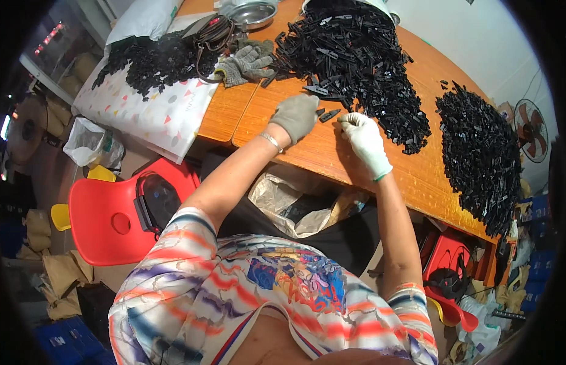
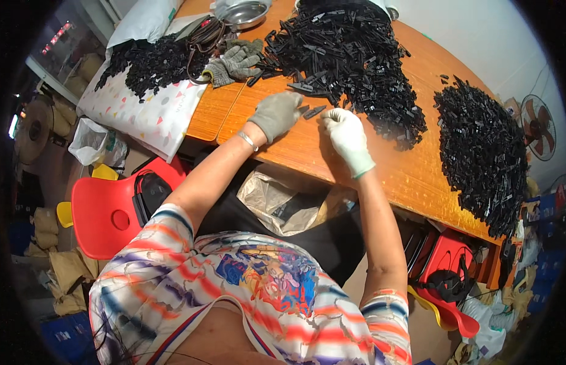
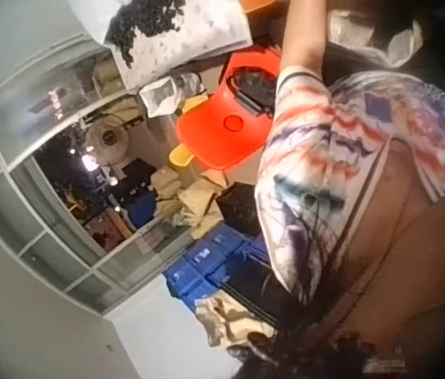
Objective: Assembling small black plastic components by snapping them together on a workbench.
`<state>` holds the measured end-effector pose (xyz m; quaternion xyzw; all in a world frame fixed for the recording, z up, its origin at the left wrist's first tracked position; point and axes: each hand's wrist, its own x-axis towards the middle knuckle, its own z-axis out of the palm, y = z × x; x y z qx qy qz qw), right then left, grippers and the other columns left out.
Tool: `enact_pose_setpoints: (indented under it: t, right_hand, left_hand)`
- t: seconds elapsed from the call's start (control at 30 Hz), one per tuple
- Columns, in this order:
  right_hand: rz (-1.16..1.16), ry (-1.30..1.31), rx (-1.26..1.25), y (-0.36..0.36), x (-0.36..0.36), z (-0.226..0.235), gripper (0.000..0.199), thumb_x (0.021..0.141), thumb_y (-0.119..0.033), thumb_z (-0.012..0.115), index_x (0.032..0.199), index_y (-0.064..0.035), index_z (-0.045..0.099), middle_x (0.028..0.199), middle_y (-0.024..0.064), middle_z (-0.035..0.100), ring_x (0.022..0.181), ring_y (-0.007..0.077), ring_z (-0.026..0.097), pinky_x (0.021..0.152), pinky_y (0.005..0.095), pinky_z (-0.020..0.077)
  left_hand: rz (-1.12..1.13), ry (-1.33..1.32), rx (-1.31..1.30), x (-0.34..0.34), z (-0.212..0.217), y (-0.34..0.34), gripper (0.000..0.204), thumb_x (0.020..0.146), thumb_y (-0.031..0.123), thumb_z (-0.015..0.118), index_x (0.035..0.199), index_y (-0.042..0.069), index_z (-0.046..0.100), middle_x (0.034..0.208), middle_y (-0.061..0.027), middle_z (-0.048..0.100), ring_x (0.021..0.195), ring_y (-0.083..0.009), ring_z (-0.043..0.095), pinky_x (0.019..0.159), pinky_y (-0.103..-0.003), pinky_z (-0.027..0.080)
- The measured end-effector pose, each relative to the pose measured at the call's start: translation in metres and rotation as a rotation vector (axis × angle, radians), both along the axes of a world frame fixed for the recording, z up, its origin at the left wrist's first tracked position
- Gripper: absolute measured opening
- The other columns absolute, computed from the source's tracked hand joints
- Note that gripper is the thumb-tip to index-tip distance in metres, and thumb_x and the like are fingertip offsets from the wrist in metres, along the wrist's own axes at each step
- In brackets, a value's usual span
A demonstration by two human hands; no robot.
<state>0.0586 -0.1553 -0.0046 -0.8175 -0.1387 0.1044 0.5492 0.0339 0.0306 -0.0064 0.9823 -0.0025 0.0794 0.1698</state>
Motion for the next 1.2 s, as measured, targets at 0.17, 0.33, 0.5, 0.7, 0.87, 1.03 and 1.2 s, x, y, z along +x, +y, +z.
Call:
enact_pose_setpoints:
  t: [0.17,0.33,0.5,0.7,0.87,1.03,1.2]
  right_hand:
    - [0.027,0.072,0.119,0.003,-0.018,0.004,0.012,0.088,-0.013,0.062,0.083,-0.0018,0.064,0.072,-0.0008,0.061,0.062,0.0055,0.054,0.057,0.0218,0.0440]
    - [0.053,0.128,0.180,0.008,-0.037,0.014,0.013,0.088,-0.014,0.061,0.089,-0.0009,0.065,0.075,0.0007,0.063,0.064,0.0056,0.056,0.058,0.0217,0.0451]
    - [0.093,0.169,0.280,0.008,-0.042,0.011,0.020,0.088,-0.016,0.062,0.100,0.0003,0.065,0.083,0.0018,0.066,0.067,0.0059,0.057,0.060,0.0205,0.0453]
    - [0.043,0.136,0.358,0.008,-0.042,0.017,0.022,0.088,-0.018,0.064,0.102,-0.0011,0.066,0.085,0.0006,0.066,0.066,0.0051,0.054,0.059,0.0200,0.0435]
    - [-0.080,0.033,0.450,0.013,-0.036,0.016,0.023,0.089,-0.013,0.063,0.107,0.0013,0.065,0.084,0.0001,0.065,0.069,0.0045,0.054,0.061,0.0200,0.0448]
    - [-0.099,0.018,0.518,0.032,-0.044,0.031,0.025,0.089,-0.010,0.062,0.111,0.0035,0.062,0.085,0.0021,0.064,0.070,0.0059,0.056,0.065,0.0208,0.0468]
    - [-0.132,-0.129,0.448,0.039,-0.031,0.018,0.024,0.091,-0.007,0.059,0.113,0.0027,0.061,0.088,0.0026,0.064,0.068,0.0063,0.058,0.062,0.0191,0.0457]
  left_hand:
    - [0.014,-0.132,0.105,-0.013,-0.003,-0.002,0.016,0.088,0.020,0.056,0.090,0.005,0.063,0.091,-0.0164,0.064,0.088,-0.0339,0.064,0.075,-0.045,0.051]
    - [0.010,-0.183,0.174,-0.021,-0.006,-0.010,0.019,0.087,0.024,0.057,0.093,0.007,0.063,0.093,-0.0116,0.063,0.091,-0.0301,0.062,0.076,-0.042,0.052]
    - [-0.032,-0.189,0.248,-0.015,-0.015,-0.010,0.019,0.087,0.026,0.058,0.092,0.008,0.063,0.093,-0.0116,0.062,0.091,-0.0295,0.062,0.076,-0.041,0.052]
    - [0.062,-0.258,-0.153,-0.022,-0.014,-0.002,0.016,0.088,0.018,0.058,0.095,0.005,0.060,0.092,-0.0157,0.064,0.087,-0.0275,0.064,0.075,-0.042,0.051]
    - [0.036,0.037,-1.425,-0.034,-0.009,-0.007,0.019,0.098,0.020,0.047,0.105,0.003,0.049,0.088,-0.0081,0.062,0.071,-0.0131,0.059,0.062,-0.024,0.048]
    - [-0.095,0.034,-1.647,-0.050,-0.007,-0.011,0.020,0.100,0.024,0.045,0.102,0.005,0.047,0.084,-0.0048,0.058,0.066,-0.0087,0.053,0.058,-0.021,0.044]
    - [-0.128,0.029,-1.625,-0.055,0.004,-0.017,0.017,0.100,0.022,0.045,0.099,0.005,0.048,0.080,-0.0029,0.056,0.064,-0.0077,0.050,0.058,-0.020,0.043]
